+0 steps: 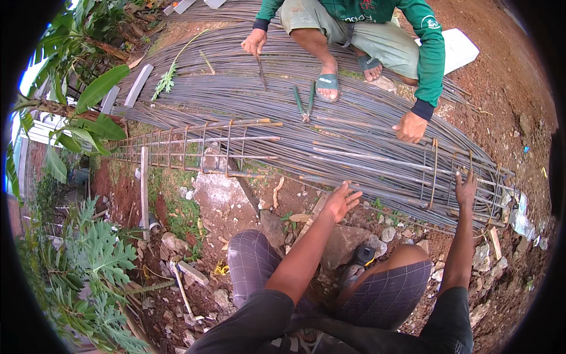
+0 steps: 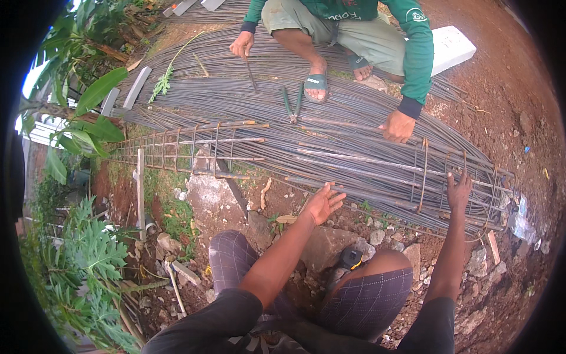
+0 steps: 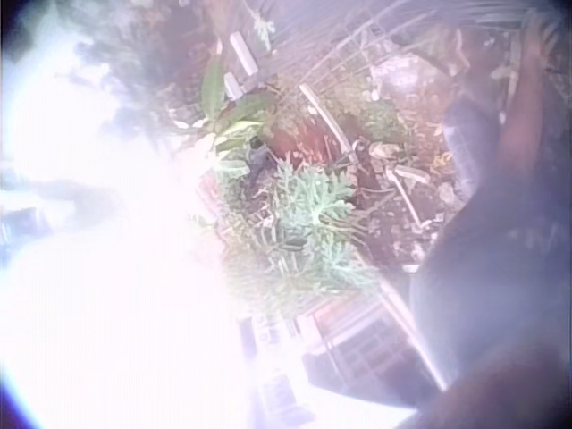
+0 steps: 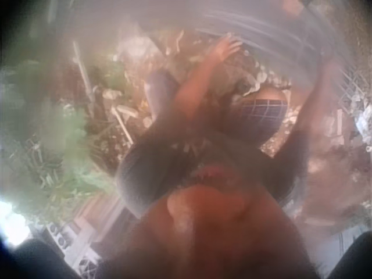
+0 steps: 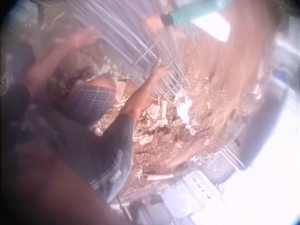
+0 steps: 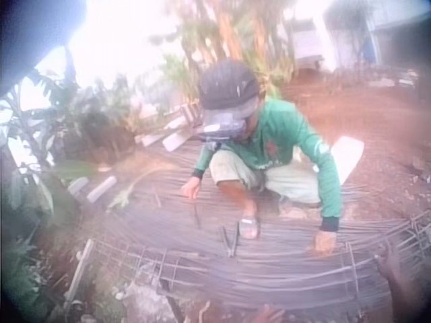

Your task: The person assembles a cylindrical rebar cage by tying intersecting steel bars with wire using pliers. A second person assists by holding the structure and tying additional sections. The person uses a tape measure to check spacing and continues securing the cage.

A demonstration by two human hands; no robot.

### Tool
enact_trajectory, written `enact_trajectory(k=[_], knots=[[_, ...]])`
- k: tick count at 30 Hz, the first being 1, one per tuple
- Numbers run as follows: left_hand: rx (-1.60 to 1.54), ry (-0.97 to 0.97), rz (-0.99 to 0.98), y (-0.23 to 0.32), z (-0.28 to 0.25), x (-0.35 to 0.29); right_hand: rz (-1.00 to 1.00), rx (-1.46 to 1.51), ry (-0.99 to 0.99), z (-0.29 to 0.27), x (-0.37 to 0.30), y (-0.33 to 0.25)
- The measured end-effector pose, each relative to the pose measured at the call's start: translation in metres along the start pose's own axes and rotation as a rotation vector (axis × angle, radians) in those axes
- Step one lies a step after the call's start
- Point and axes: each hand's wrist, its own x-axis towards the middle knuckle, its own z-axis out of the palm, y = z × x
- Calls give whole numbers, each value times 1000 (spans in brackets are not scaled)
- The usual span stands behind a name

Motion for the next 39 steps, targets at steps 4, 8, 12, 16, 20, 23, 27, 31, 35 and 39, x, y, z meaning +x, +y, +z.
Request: enact_trajectory(k=[4,8,12,16,20,23,27,31,35,39], knots=[[36,110,-30,12,-3,7,-17,-26,-60,4,2,-6],[165,275,-73,6,11,-8,26,-71,-79,3,-4,-13],[93,513,-49,-16,-10,-23,41,-54,-61,-4,-15,-19],[35,567,-16,-26,-18,-25,-58,-74,-4,11,5,2],[-29,503,-17,-39,-24,-14,17,-183,-211,-2,23,1],[-95,429,-9,-50,-36,-1,94,-126,-287,-32,40,-46],[-62,278,-20,-40,3,0,-312,181,-265,-60,56,-179],[-238,317,-70,-27,20,21,-546,156,-624,-11,84,-284],[-181,274,-102,-22,5,47,-497,-152,-1009,47,86,-322],[-161,396,-151,-24,5,63,-378,-189,-1054,64,87,-318]])
